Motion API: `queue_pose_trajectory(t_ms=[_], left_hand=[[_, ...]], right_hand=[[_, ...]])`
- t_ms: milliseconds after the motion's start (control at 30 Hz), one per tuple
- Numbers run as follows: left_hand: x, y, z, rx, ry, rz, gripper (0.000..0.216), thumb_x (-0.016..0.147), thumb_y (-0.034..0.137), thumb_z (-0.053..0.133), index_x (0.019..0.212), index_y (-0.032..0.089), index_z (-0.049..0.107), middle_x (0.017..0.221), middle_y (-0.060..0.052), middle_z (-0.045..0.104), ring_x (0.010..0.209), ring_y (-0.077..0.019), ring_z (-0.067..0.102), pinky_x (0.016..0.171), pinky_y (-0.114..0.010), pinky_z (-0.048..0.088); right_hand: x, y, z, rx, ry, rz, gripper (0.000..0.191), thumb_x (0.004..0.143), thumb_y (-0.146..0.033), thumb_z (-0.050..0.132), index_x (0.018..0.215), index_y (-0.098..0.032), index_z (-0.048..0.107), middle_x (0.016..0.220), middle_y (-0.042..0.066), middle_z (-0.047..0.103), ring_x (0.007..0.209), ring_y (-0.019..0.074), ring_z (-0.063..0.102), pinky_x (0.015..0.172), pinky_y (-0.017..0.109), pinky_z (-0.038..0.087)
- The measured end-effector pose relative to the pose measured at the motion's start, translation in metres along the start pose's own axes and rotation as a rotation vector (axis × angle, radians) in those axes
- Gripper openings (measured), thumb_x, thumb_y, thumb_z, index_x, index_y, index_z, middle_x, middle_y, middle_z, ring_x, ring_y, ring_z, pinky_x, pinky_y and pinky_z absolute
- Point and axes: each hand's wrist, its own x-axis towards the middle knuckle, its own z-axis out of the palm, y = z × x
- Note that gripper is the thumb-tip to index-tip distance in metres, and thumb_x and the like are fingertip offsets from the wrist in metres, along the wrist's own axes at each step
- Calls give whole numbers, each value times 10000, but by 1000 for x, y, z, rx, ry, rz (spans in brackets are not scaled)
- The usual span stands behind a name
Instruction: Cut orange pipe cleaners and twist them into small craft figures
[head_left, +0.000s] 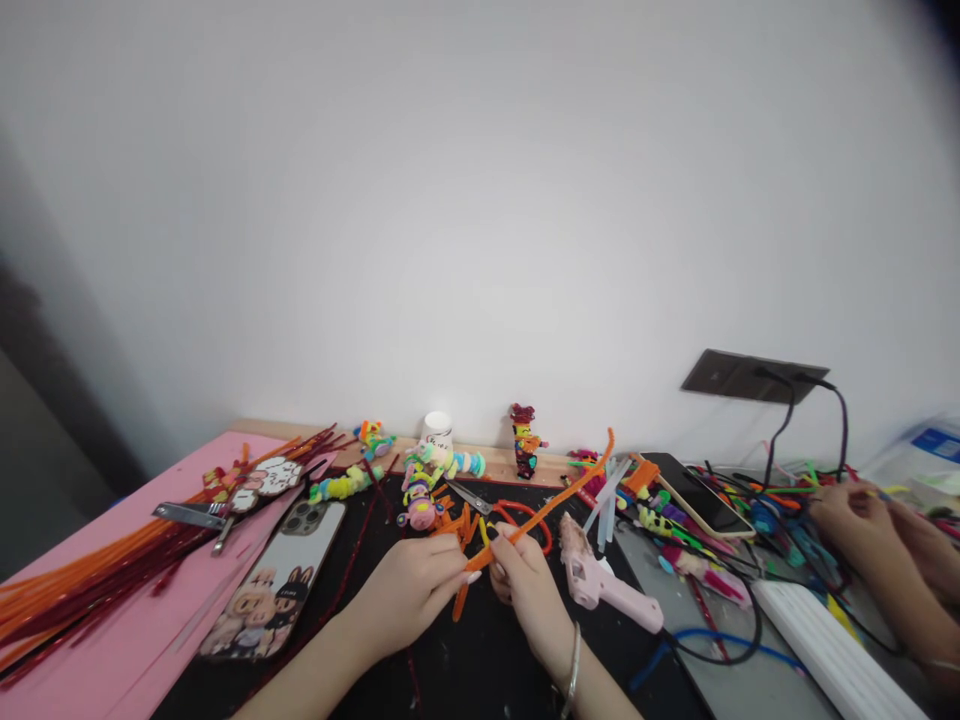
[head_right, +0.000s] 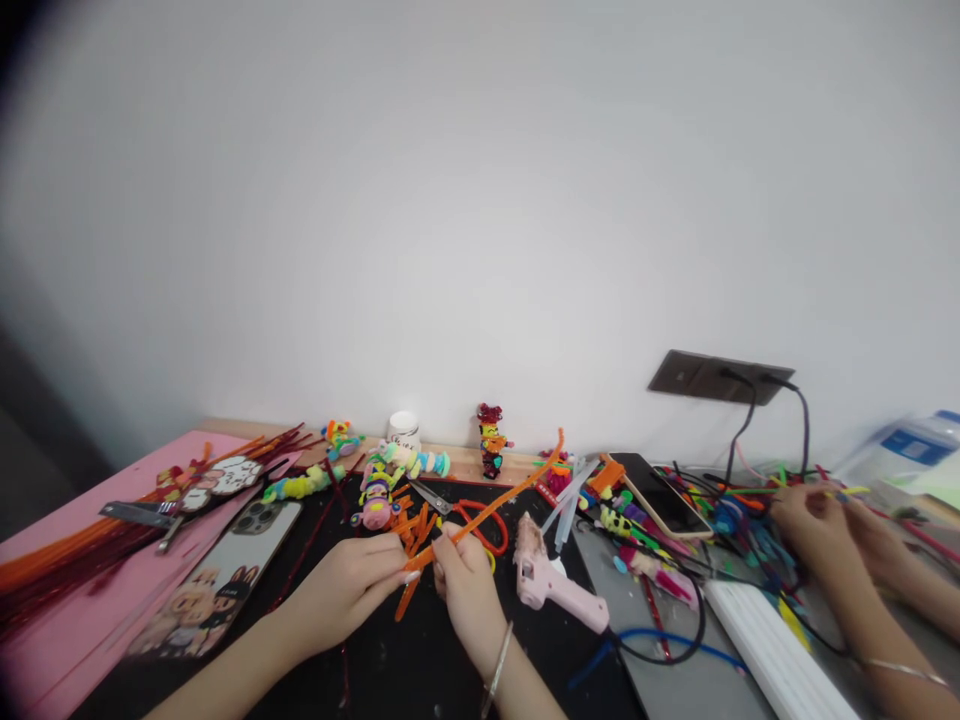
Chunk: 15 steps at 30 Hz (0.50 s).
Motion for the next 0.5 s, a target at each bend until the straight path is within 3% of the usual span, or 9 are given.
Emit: queue_pose_trajectory(t_ms=[333,500], left_hand=[[1,3,-2,0,-55,-91,351,993,235,367,727,174,589,733,-21,594,679,-148,566,627,-239,383],[3,8,-4,-133,-60,-205,216,973,275,435,971,206,640,895,-27,683,815,-167,625,728,-239,435]], right_hand=[[2,5,-3,-71,-19,-64,442,793,-578,574,638,-246,328,510,-112,239,438,76,165,422,233,128],[0,3,-4,-257,-10,-191,375,875,-481,496,628,-239,351,540,-88,276,473,100,227,446,243,199]])
